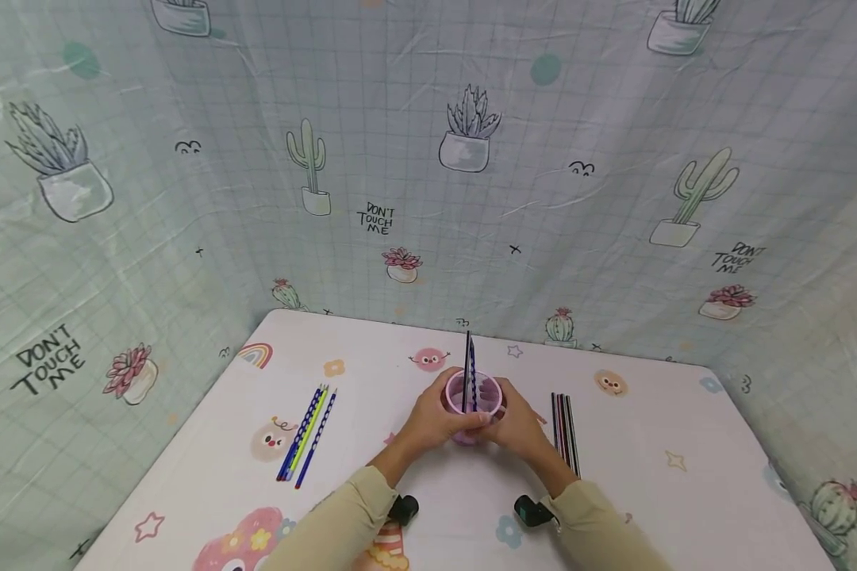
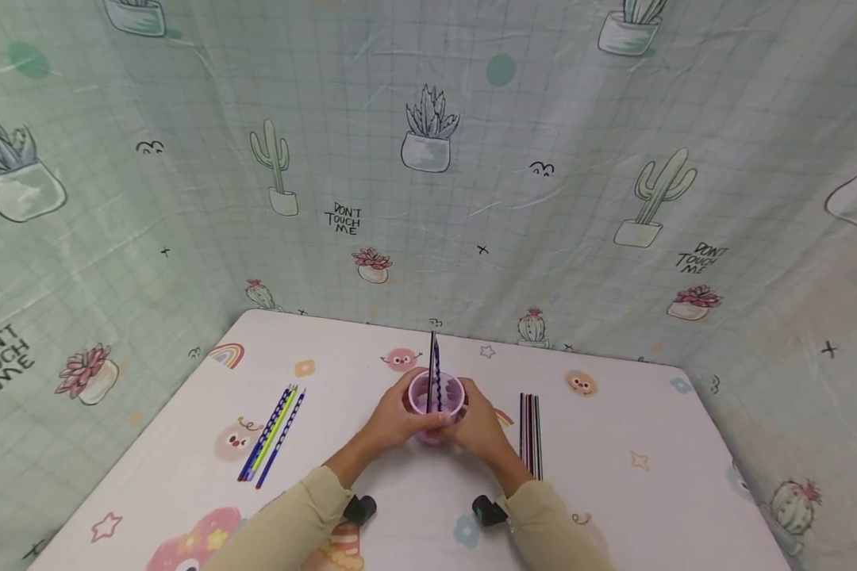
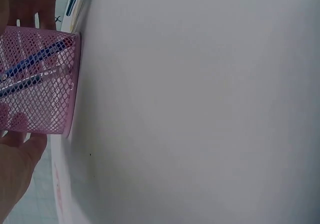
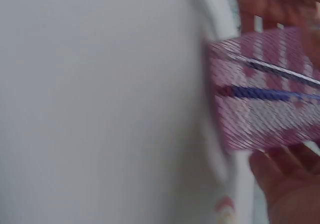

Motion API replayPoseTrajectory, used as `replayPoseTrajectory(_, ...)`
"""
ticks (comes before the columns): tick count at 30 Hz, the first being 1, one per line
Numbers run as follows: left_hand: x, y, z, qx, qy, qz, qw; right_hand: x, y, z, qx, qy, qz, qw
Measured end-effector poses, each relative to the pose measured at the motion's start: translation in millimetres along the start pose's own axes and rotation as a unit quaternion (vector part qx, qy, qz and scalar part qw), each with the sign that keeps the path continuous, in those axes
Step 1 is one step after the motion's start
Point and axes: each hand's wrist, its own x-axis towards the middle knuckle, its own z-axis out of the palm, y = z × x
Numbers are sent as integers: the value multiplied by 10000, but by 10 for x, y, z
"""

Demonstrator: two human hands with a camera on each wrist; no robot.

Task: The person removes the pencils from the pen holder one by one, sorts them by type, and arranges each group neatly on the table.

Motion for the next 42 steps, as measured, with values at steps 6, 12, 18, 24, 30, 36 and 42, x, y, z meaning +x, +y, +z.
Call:
replayPoseTrajectory(6,21,7,-43,-52,-188,-58,9998,48,78,54,-476,431,-318,9974)
replayPoseTrajectory(12,183,127,-120,-329,-143,-204,9991,95,64,8,-665,343,-334,9966)
replayPoseTrajectory(18,394,288,2,-183,743,-161,9969,101,43,-11,-556,317,-296,9975)
replayPoseTrajectory(24,481,416,32,-37,1232,-324,9919,91,36,-13,-556,251,-160,9980)
replayPoseTrajectory(30,520,558,-39,-166,1403,-78,9899,87,14,-36,-590,266,-96,9979)
replayPoseTrajectory(36,543,728,-123,-329,1449,212,9887,82,12,-38,-623,316,-26,9976)
replayPoseTrajectory(42,527,892,-231,-646,1710,440,9822,82,30,-20,-559,330,-43,9979)
